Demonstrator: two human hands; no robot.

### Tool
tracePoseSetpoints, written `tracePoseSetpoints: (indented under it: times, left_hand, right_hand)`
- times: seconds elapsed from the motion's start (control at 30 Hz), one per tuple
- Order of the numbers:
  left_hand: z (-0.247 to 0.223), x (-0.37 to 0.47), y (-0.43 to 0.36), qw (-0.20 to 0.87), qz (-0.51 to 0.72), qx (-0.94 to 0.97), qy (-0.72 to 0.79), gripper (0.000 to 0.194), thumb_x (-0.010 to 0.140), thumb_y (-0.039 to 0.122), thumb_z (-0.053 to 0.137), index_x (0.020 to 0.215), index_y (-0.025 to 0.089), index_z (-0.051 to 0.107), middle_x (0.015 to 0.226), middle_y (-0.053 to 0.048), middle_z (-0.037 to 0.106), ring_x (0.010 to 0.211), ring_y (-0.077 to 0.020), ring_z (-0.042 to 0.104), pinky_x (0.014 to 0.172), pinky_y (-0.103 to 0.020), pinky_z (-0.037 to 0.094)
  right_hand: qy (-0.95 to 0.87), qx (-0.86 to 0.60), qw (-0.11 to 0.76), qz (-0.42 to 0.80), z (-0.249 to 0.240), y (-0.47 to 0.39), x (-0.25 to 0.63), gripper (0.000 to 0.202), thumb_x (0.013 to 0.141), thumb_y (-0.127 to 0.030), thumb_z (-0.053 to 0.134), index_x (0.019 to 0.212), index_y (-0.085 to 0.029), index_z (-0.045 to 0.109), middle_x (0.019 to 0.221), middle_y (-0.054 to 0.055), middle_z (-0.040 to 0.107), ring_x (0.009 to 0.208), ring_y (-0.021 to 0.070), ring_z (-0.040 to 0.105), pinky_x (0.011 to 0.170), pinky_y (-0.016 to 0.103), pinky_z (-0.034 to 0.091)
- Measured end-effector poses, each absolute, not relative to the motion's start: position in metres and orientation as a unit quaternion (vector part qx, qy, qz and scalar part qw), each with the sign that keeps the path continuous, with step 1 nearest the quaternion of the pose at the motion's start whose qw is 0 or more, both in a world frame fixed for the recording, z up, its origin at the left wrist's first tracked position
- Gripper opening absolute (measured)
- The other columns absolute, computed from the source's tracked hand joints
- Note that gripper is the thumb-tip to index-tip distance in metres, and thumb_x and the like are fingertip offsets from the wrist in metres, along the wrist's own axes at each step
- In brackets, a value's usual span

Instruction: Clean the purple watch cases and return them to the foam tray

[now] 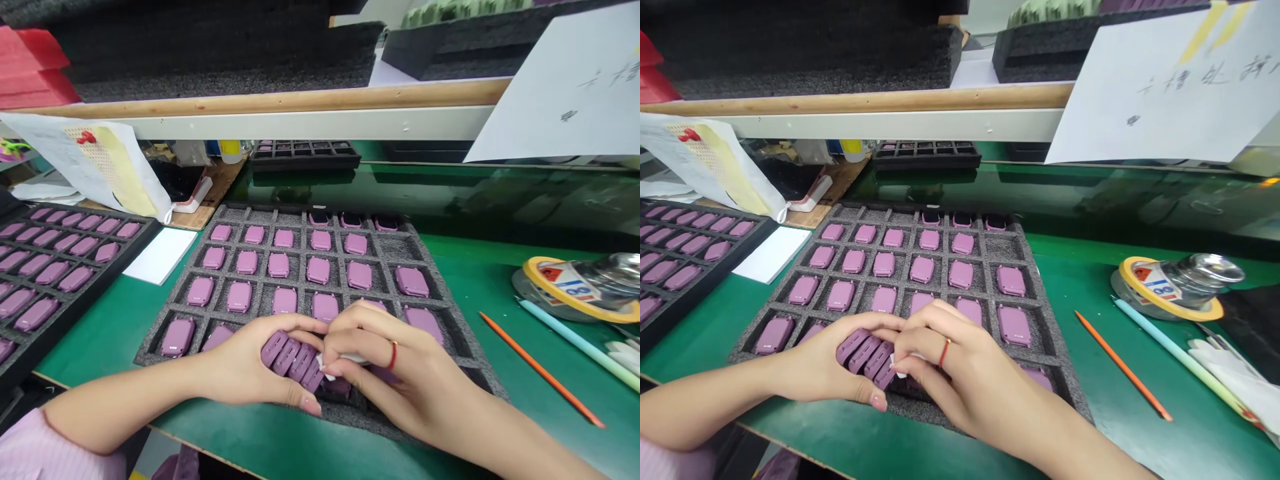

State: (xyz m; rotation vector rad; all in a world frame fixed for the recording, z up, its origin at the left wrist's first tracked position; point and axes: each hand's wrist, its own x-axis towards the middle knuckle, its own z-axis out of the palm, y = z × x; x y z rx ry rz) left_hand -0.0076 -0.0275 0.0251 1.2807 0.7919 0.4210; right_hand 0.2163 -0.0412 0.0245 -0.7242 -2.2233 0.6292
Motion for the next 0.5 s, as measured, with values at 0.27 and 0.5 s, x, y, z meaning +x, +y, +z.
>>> tracePoseSetpoints:
  times: [0.27,0.5]
  left_hand:
    - [0.024,-0.008,-0.028,0.706,0.197,0.583,0.349,0.073,0.060,0.011,0.091,0.126,0.022,0.062,0.123,-0.008,0.074,0.118,-0.0260,0.067,0.108,-0.041,0.046]
    - [0.025,-0.008,-0.028,0.692,0.172,0.602,0.360,0.077,0.059,0.010,0.091,0.129,0.022,0.060,0.116,-0.007,0.076,0.115,-0.0265,0.068,0.108,-0.043,0.046]
  right_hand:
    - [-0.815,-0.325,0.347,0.331,0.029,-0.042,0.216,0.012,0.094,-0.014,0.059,0.090,-0.022,0.066,0.087,0.002,0.068,0.078,0.0129,0.064,0.070,0.025,0.054]
    - [-0.807,-0.370,0.292,0.356,0.032,-0.042,0.220,0.015,0.093,-0.013,0.059,0.085,-0.023,0.068,0.087,0.001,0.067,0.078,0.0121,0.065,0.071,0.025,0.052]
